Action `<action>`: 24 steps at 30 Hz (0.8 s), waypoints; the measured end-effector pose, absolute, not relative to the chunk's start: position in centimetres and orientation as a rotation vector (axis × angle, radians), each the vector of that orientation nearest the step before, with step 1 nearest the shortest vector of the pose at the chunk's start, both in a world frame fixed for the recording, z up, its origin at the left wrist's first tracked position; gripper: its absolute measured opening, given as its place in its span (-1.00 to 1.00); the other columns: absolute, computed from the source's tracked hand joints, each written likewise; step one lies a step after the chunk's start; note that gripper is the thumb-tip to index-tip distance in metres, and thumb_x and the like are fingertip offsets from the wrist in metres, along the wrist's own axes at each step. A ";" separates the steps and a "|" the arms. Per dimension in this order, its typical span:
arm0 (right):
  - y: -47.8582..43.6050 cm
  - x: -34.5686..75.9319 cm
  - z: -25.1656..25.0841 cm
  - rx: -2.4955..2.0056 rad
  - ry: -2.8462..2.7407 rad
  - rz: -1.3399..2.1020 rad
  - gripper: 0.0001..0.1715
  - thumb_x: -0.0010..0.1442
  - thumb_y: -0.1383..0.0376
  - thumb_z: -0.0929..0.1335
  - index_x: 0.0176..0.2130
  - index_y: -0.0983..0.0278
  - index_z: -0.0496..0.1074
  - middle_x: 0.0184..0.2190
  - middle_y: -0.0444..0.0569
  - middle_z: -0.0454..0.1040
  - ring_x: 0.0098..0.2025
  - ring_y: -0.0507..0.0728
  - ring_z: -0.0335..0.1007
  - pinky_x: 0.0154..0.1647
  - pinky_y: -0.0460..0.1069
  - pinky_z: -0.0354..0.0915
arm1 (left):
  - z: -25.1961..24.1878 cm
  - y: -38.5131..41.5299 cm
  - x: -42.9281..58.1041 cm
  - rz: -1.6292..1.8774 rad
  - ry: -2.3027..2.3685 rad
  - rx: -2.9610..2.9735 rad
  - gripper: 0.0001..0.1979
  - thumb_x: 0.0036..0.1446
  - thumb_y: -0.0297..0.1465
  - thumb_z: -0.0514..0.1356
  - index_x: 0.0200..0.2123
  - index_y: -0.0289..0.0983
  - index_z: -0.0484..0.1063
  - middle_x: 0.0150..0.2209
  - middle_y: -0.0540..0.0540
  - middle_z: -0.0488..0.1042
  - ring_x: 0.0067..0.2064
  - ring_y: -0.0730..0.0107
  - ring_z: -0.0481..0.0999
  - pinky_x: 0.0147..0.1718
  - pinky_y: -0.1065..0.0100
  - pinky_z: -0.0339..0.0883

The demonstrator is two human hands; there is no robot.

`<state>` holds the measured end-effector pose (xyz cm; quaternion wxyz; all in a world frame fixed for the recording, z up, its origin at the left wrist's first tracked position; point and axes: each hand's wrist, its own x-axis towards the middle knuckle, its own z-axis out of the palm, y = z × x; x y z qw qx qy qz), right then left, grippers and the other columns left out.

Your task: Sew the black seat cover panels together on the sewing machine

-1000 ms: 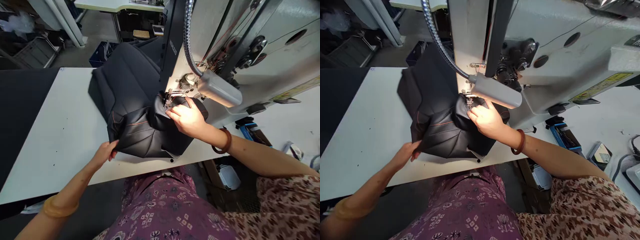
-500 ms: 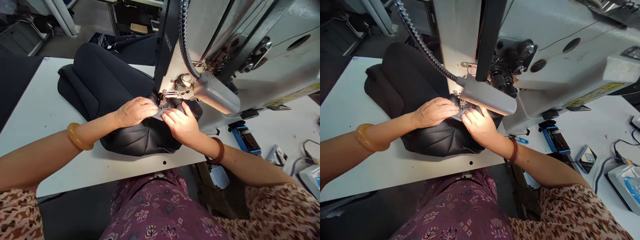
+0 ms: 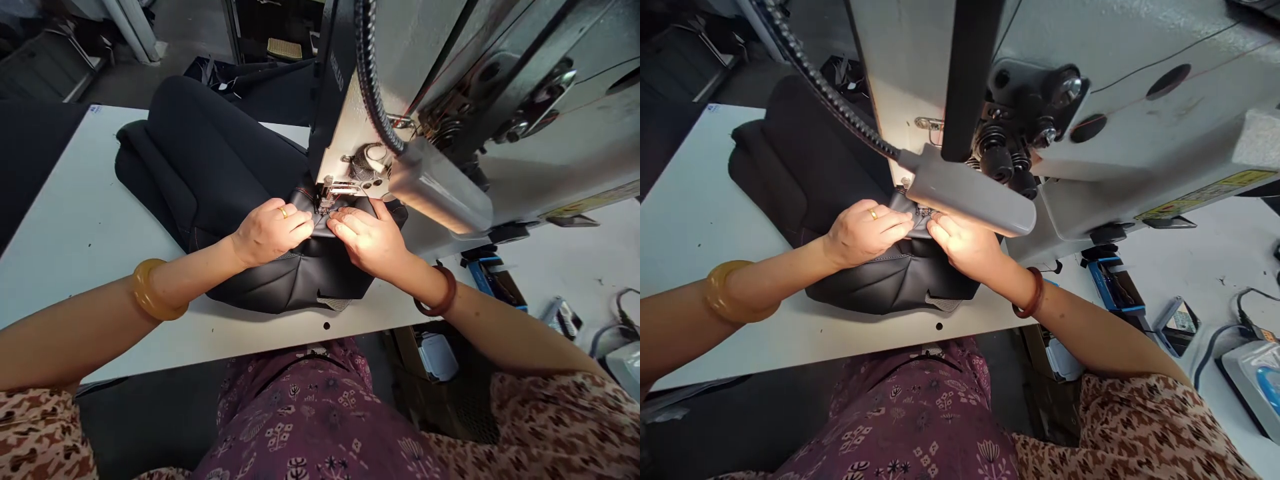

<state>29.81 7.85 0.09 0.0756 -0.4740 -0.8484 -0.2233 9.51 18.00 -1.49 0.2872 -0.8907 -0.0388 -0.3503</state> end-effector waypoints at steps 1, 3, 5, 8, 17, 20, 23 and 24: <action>7.9 29.9 0.1 -1.408 -2.546 -0.669 -0.64 0.23 0.49 0.16 -0.05 0.36 0.39 -0.09 -0.02 0.51 -0.04 0.11 0.39 0.00 0.06 0.23 | -1.6 17.9 9.5 -0.934 -0.117 -2.378 -0.81 0.19 -0.54 0.08 -0.38 -0.27 0.48 -0.40 0.04 0.56 -0.45 0.47 0.44 -0.46 0.38 0.22; 8.0 30.1 0.3 -1.369 -2.545 -0.682 -0.64 0.22 0.49 0.16 -0.07 0.33 0.39 -0.08 -0.06 0.51 -0.05 0.09 0.39 -0.04 0.03 0.26 | -1.7 17.8 9.5 -0.930 -0.128 -2.376 -0.82 0.19 -0.52 0.09 -0.35 -0.27 0.49 -0.40 0.04 0.56 -0.44 0.47 0.44 -0.45 0.38 0.24; 8.2 30.3 0.5 -1.352 -2.552 -0.684 -0.65 0.23 0.48 0.16 -0.07 0.32 0.39 -0.08 -0.08 0.51 -0.05 0.10 0.39 -0.06 0.02 0.27 | -1.6 17.6 9.7 -0.914 -0.136 -2.372 -0.84 0.19 -0.50 0.09 -0.33 -0.28 0.48 -0.40 0.02 0.55 -0.44 0.45 0.44 -0.44 0.37 0.23; 8.5 30.4 0.8 -1.345 -2.558 -0.648 -0.66 0.26 0.45 0.15 -0.07 0.33 0.40 -0.10 -0.03 0.51 -0.03 0.12 0.39 -0.04 0.03 0.26 | -1.5 17.1 10.0 -0.852 -0.181 -2.394 -0.83 0.22 -0.48 0.07 -0.33 -0.30 0.47 -0.41 -0.01 0.54 -0.45 0.42 0.42 -0.45 0.34 0.20; 8.9 30.7 0.9 -1.435 -2.661 -0.510 -0.65 0.28 0.39 0.14 -0.04 0.28 0.38 -0.05 -0.02 0.47 -0.01 0.16 0.32 -0.04 0.09 0.22 | -3.6 15.9 4.3 -0.139 -1.407 -2.703 -0.48 0.05 0.01 0.16 -0.17 -0.34 0.40 -0.25 -0.27 0.52 -0.28 0.03 0.51 -0.42 0.25 0.25; 8.9 30.7 0.9 -1.488 -2.648 -0.410 -0.68 0.27 0.34 0.15 -0.08 0.23 0.40 -0.08 -0.04 0.47 -0.07 0.18 0.31 -0.10 0.11 0.21 | -5.6 14.3 3.2 0.313 -1.410 -2.859 -0.61 0.25 -0.16 -0.04 -0.36 -0.31 0.42 -0.46 -0.21 0.53 -0.45 0.13 0.53 -0.53 0.32 0.19; 8.8 30.8 0.9 -1.517 -2.610 -0.299 -0.67 0.32 0.23 0.14 -0.10 0.18 0.41 -0.07 -0.06 0.45 -0.08 0.18 0.30 -0.11 0.11 0.19 | -6.5 12.5 3.1 0.347 -1.236 -2.943 -0.64 0.27 -0.32 -0.08 -0.44 -0.28 0.43 -0.53 -0.18 0.52 -0.47 0.16 0.55 -0.55 0.34 0.18; 8.8 30.8 0.8 -1.516 -2.607 -0.279 -0.66 0.33 0.19 0.12 -0.09 0.16 0.40 -0.05 -0.07 0.44 -0.07 0.18 0.29 -0.10 0.11 0.18 | -6.3 12.3 3.1 0.351 -1.205 -2.952 -0.64 0.26 -0.31 -0.06 -0.45 -0.28 0.43 -0.55 -0.17 0.51 -0.47 0.14 0.54 -0.56 0.33 0.19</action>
